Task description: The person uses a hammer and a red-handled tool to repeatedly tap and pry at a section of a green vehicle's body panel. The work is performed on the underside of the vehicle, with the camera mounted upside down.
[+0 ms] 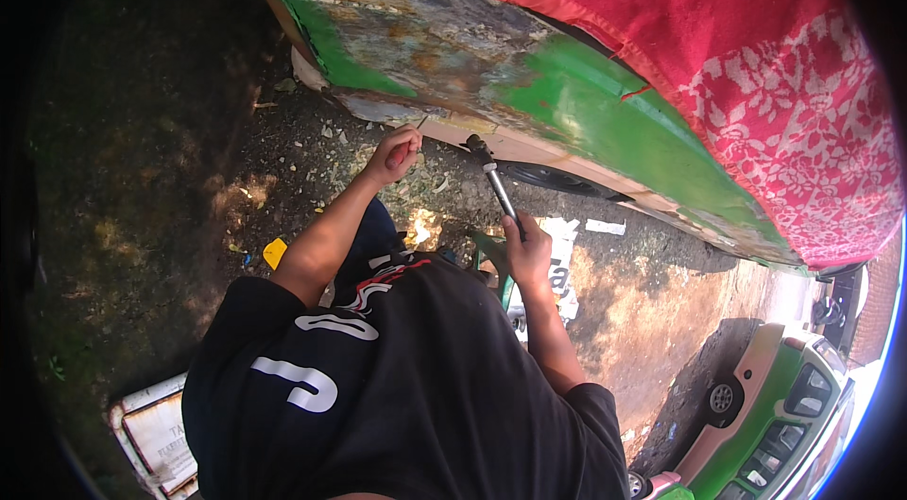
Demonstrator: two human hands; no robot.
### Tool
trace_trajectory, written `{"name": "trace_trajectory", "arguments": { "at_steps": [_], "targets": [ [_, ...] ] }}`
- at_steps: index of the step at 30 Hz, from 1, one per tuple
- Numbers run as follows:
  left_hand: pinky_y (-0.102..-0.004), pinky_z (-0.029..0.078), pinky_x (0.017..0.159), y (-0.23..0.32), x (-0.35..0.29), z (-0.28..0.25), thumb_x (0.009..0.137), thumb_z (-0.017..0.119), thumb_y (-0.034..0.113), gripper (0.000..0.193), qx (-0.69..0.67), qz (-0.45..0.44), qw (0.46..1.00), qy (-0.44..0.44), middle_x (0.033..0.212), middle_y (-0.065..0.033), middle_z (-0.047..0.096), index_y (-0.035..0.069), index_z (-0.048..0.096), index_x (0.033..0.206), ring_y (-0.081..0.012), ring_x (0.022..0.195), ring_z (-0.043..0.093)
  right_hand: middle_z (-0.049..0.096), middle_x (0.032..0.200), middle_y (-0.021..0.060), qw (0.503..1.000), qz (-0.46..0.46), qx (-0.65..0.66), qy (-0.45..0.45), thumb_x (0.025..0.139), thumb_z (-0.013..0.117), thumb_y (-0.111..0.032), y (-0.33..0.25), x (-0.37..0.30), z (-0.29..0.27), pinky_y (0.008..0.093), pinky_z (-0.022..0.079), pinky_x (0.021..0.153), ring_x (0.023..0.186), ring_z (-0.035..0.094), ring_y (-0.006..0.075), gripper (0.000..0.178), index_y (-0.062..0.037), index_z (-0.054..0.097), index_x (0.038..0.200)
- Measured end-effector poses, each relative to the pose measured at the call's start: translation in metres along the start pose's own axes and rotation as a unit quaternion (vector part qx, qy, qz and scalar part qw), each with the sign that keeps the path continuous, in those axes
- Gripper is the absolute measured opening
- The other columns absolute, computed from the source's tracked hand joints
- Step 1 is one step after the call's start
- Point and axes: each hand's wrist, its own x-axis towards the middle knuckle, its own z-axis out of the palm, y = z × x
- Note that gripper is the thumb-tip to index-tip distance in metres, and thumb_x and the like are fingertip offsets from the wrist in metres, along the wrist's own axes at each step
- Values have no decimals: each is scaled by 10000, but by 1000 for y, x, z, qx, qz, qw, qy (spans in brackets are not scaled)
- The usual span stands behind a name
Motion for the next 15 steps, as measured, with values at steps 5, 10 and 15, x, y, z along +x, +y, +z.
{"name": "trace_trajectory", "arguments": {
  "at_steps": [5, 10, 15],
  "targets": [
    [-292, 417, 783, -3, 0, -2, 659, 544, -118, 267, -3, -5, 1000, -9, 839, -81, 476, 46, 376, 786, -227, 786, 486, 625, 668, 131, 1000, -3, 2, -24, 916, 676, -235, -6, -1, 4, 320, 472, 589, 594, 590, 182, 270, 9, 668, 1033],
    [-271, 405, 797, -2, -1, -2, 648, 535, -120, 273, -2, -18, 1000, -23, 841, -79, 464, 48, 368, 783, -228, 787, 469, 589, 649, 98, 1000, -3, 12, -25, 931, 657, -241, -12, -2, 7, 301, 445, 574, 598, 526, 134, 285, 27, 666, 1030],
    [-270, 403, 796, 0, -3, -4, 650, 526, -121, 269, 1, -8, 1000, -9, 836, -77, 453, 47, 362, 781, -230, 787, 466, 572, 635, 76, 1000, 0, 8, -22, 937, 650, -258, -12, -7, 8, 293, 434, 569, 600, 495, 109, 301, 27, 670, 1029]
  ]
}}
